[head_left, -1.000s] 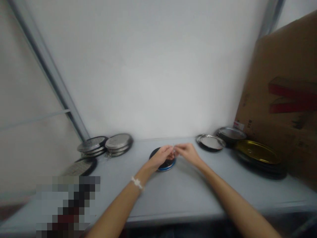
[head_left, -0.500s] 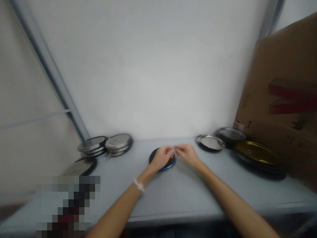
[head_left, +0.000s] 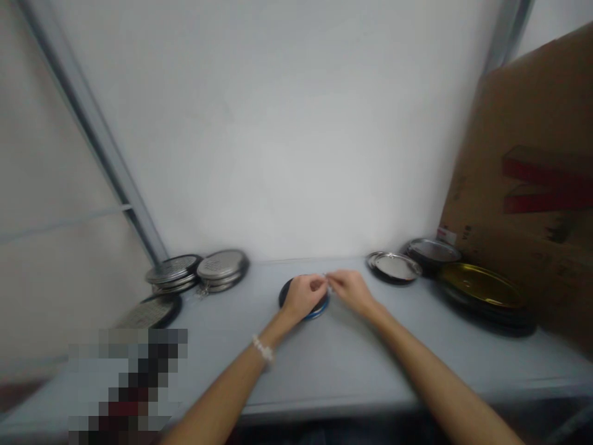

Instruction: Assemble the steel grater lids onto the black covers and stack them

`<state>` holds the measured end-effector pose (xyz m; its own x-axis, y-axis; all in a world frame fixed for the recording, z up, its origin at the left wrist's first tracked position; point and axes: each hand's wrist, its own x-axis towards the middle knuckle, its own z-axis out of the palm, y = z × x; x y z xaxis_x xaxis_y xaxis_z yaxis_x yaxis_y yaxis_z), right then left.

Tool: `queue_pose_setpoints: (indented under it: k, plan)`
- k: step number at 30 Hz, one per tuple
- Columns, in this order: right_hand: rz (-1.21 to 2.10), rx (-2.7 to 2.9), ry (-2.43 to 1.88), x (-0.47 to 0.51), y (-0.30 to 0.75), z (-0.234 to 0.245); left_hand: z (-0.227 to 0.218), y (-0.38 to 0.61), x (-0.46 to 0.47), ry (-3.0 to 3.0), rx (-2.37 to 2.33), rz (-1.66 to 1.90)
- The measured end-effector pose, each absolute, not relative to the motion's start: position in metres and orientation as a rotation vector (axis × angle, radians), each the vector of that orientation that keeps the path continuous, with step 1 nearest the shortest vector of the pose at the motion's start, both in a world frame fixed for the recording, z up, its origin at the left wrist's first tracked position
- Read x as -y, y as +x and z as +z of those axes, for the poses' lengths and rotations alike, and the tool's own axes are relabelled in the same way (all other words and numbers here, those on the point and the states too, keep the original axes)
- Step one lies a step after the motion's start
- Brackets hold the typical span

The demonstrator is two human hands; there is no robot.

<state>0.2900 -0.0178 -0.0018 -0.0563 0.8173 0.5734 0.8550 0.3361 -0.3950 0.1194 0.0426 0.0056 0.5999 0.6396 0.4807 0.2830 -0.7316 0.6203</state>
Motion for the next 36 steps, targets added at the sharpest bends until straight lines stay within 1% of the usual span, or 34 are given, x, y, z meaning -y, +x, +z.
queue_pose_setpoints:
  k: [13,19,28,32,36]
  plan:
    - [-0.102,1.860,-1.485,0.019,0.288,-0.004,0.007,0.120,-0.040,2.355,-0.769,1.000]
    - [-0.033,1.828,-1.502,0.020,0.286,-0.005,0.008,0.122,-0.037,2.368,-0.875,1.006]
    - [0.057,1.702,-1.496,0.021,0.275,-0.005,0.009,0.122,-0.033,2.372,-0.912,1.053]
    - [0.113,1.713,-1.512,0.021,0.273,-0.001,0.010,0.121,-0.032,2.496,-0.992,1.056]
    - [0.126,1.808,-1.580,0.020,0.277,0.000,0.006,0.118,-0.040,2.776,-0.980,0.967]
